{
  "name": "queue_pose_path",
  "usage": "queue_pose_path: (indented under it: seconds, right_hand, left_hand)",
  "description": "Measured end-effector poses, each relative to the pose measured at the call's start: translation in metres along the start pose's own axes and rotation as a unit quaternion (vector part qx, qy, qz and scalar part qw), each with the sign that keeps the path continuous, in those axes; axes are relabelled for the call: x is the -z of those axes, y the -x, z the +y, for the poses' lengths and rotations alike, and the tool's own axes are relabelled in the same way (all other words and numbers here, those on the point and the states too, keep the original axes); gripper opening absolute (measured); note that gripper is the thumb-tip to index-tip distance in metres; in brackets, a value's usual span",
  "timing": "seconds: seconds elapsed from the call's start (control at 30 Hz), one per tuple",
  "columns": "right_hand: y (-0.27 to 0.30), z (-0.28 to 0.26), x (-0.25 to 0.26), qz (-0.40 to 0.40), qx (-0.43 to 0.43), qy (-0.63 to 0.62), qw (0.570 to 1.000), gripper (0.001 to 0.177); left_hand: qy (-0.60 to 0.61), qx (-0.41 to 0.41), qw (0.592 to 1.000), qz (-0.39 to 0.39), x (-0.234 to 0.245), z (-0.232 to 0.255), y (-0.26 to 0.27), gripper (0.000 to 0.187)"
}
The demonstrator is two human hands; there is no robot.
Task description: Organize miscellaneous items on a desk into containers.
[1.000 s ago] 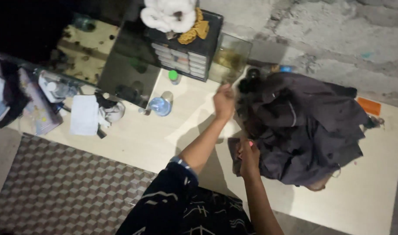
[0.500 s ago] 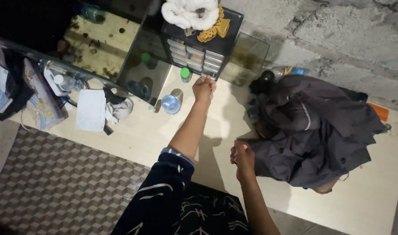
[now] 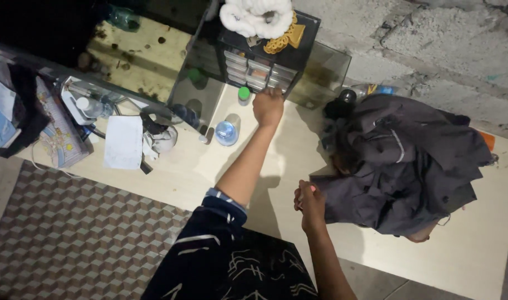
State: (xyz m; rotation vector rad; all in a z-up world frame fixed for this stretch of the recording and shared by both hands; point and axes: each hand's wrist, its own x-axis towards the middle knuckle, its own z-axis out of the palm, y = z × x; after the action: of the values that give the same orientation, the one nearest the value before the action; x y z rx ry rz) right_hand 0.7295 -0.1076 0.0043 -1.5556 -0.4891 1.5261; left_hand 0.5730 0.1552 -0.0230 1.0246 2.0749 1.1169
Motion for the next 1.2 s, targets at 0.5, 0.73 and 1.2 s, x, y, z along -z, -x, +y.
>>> queue_pose_path:
  seconds: [0.5,0.73,1.2]
  right_hand:
    - [0.008,-0.015,-0.014,0.016,-0.019,-0.015,1.000,0.021]
    - [0.005,-0.022,-0.020,-0.004,0.004,-0.018,1.000,0.022]
    - [-0.140,-0.123,-0.149,-0.098,0.200,0.092,0.971,0.029]
  left_hand:
    - [0.548,0.127,0.825,-0.058,0.010,-0.028,0.039,0.018]
    - [0.521,0.143,0.841,-0.036,0.028,-0.041,0.062,0.018]
    - [0.441,0.136,0.883,-0.087,0.051,-0.047,0.078,0.019]
